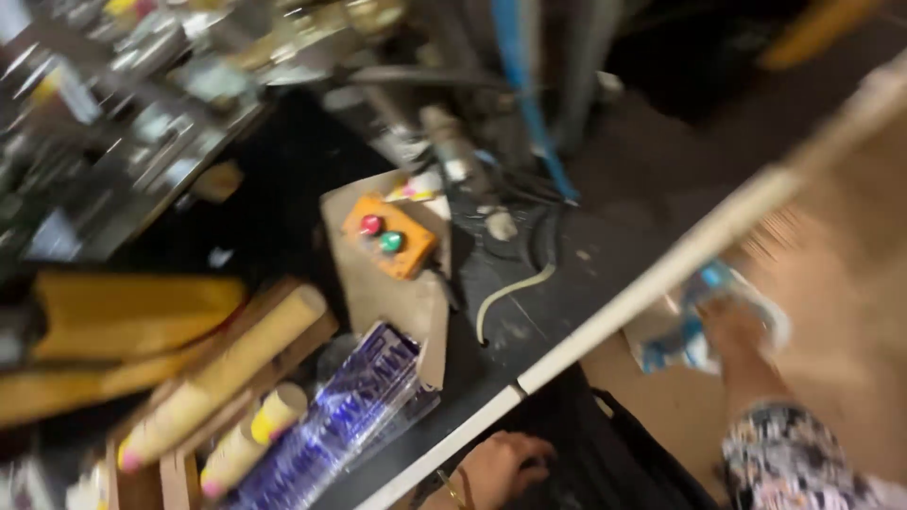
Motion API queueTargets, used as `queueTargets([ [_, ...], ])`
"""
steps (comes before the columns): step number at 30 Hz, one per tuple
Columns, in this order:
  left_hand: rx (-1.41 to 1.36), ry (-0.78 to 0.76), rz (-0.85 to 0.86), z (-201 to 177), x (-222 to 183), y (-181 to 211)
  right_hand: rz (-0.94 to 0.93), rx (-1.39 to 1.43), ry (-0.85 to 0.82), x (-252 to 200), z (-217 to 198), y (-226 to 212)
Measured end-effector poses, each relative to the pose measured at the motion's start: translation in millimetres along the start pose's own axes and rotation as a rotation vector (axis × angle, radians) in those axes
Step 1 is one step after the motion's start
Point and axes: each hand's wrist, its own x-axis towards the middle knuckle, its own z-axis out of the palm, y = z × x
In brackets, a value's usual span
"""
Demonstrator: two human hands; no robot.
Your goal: The person operates a cup-making machine, collecting stacked paper cups, applying labels to their side, and placing the labeled stacks into clear plastic sleeves.
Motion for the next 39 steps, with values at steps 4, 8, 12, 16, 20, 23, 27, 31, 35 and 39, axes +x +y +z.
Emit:
queueTargets([
  [4, -0.003, 0.009, -0.121, 11.6, 16.8, -18.9, -0.161, -0.396, -0.06, 40.1, 34.4, 34.0],
  [8, 0.049, -0.048, -0.137, 12.9, 23.7, -20.8, -0.221, -0.521, -0.079, 23.8, 20.1, 34.7],
  [12, 0.07, -0.022, -0.033, -1.4, 22.4, -6.9, -0.196, -0.31, -0.154, 45.7, 6.2, 37.4],
  [16, 0.042, 0.08, 0.074, -20.3, 6.2, -4.1, -0.188, -0.177, -0.193, 89.0, -21.1, 58.6],
  [20, -0.063, 0.166, 0.124, -63.9, -50.1, 9.1, 0.07, 0.732, -0.228, 5.9, -109.9, 3.7],
  [23, -0.064, 0.295, 0.02, -103.0, -109.3, 5.4, -0.2, 0.97, -0.168, -148.0, -232.2, -147.2],
  [27, 0.471, 0.849, -0.015, -144.1, -197.9, -65.4, -0.726, 0.978, -0.546, -392.2, -268.0, -353.5],
  [31, 0.6, 0.934, -0.504, -169.9, -282.4, -101.4, -0.709, 0.643, -0.44, -436.8, -150.9, -494.1],
  [35, 0.72, 1.065, -0.499, -170.1, -326.5, -154.4, -0.945, 0.447, -0.043, -435.1, -36.2, -570.8],
  [39, 0.703, 1.054, -0.419, -166.8, -333.2, -183.9, -0.899, 0.663, -0.225, -464.7, 14.2, -609.8],
])
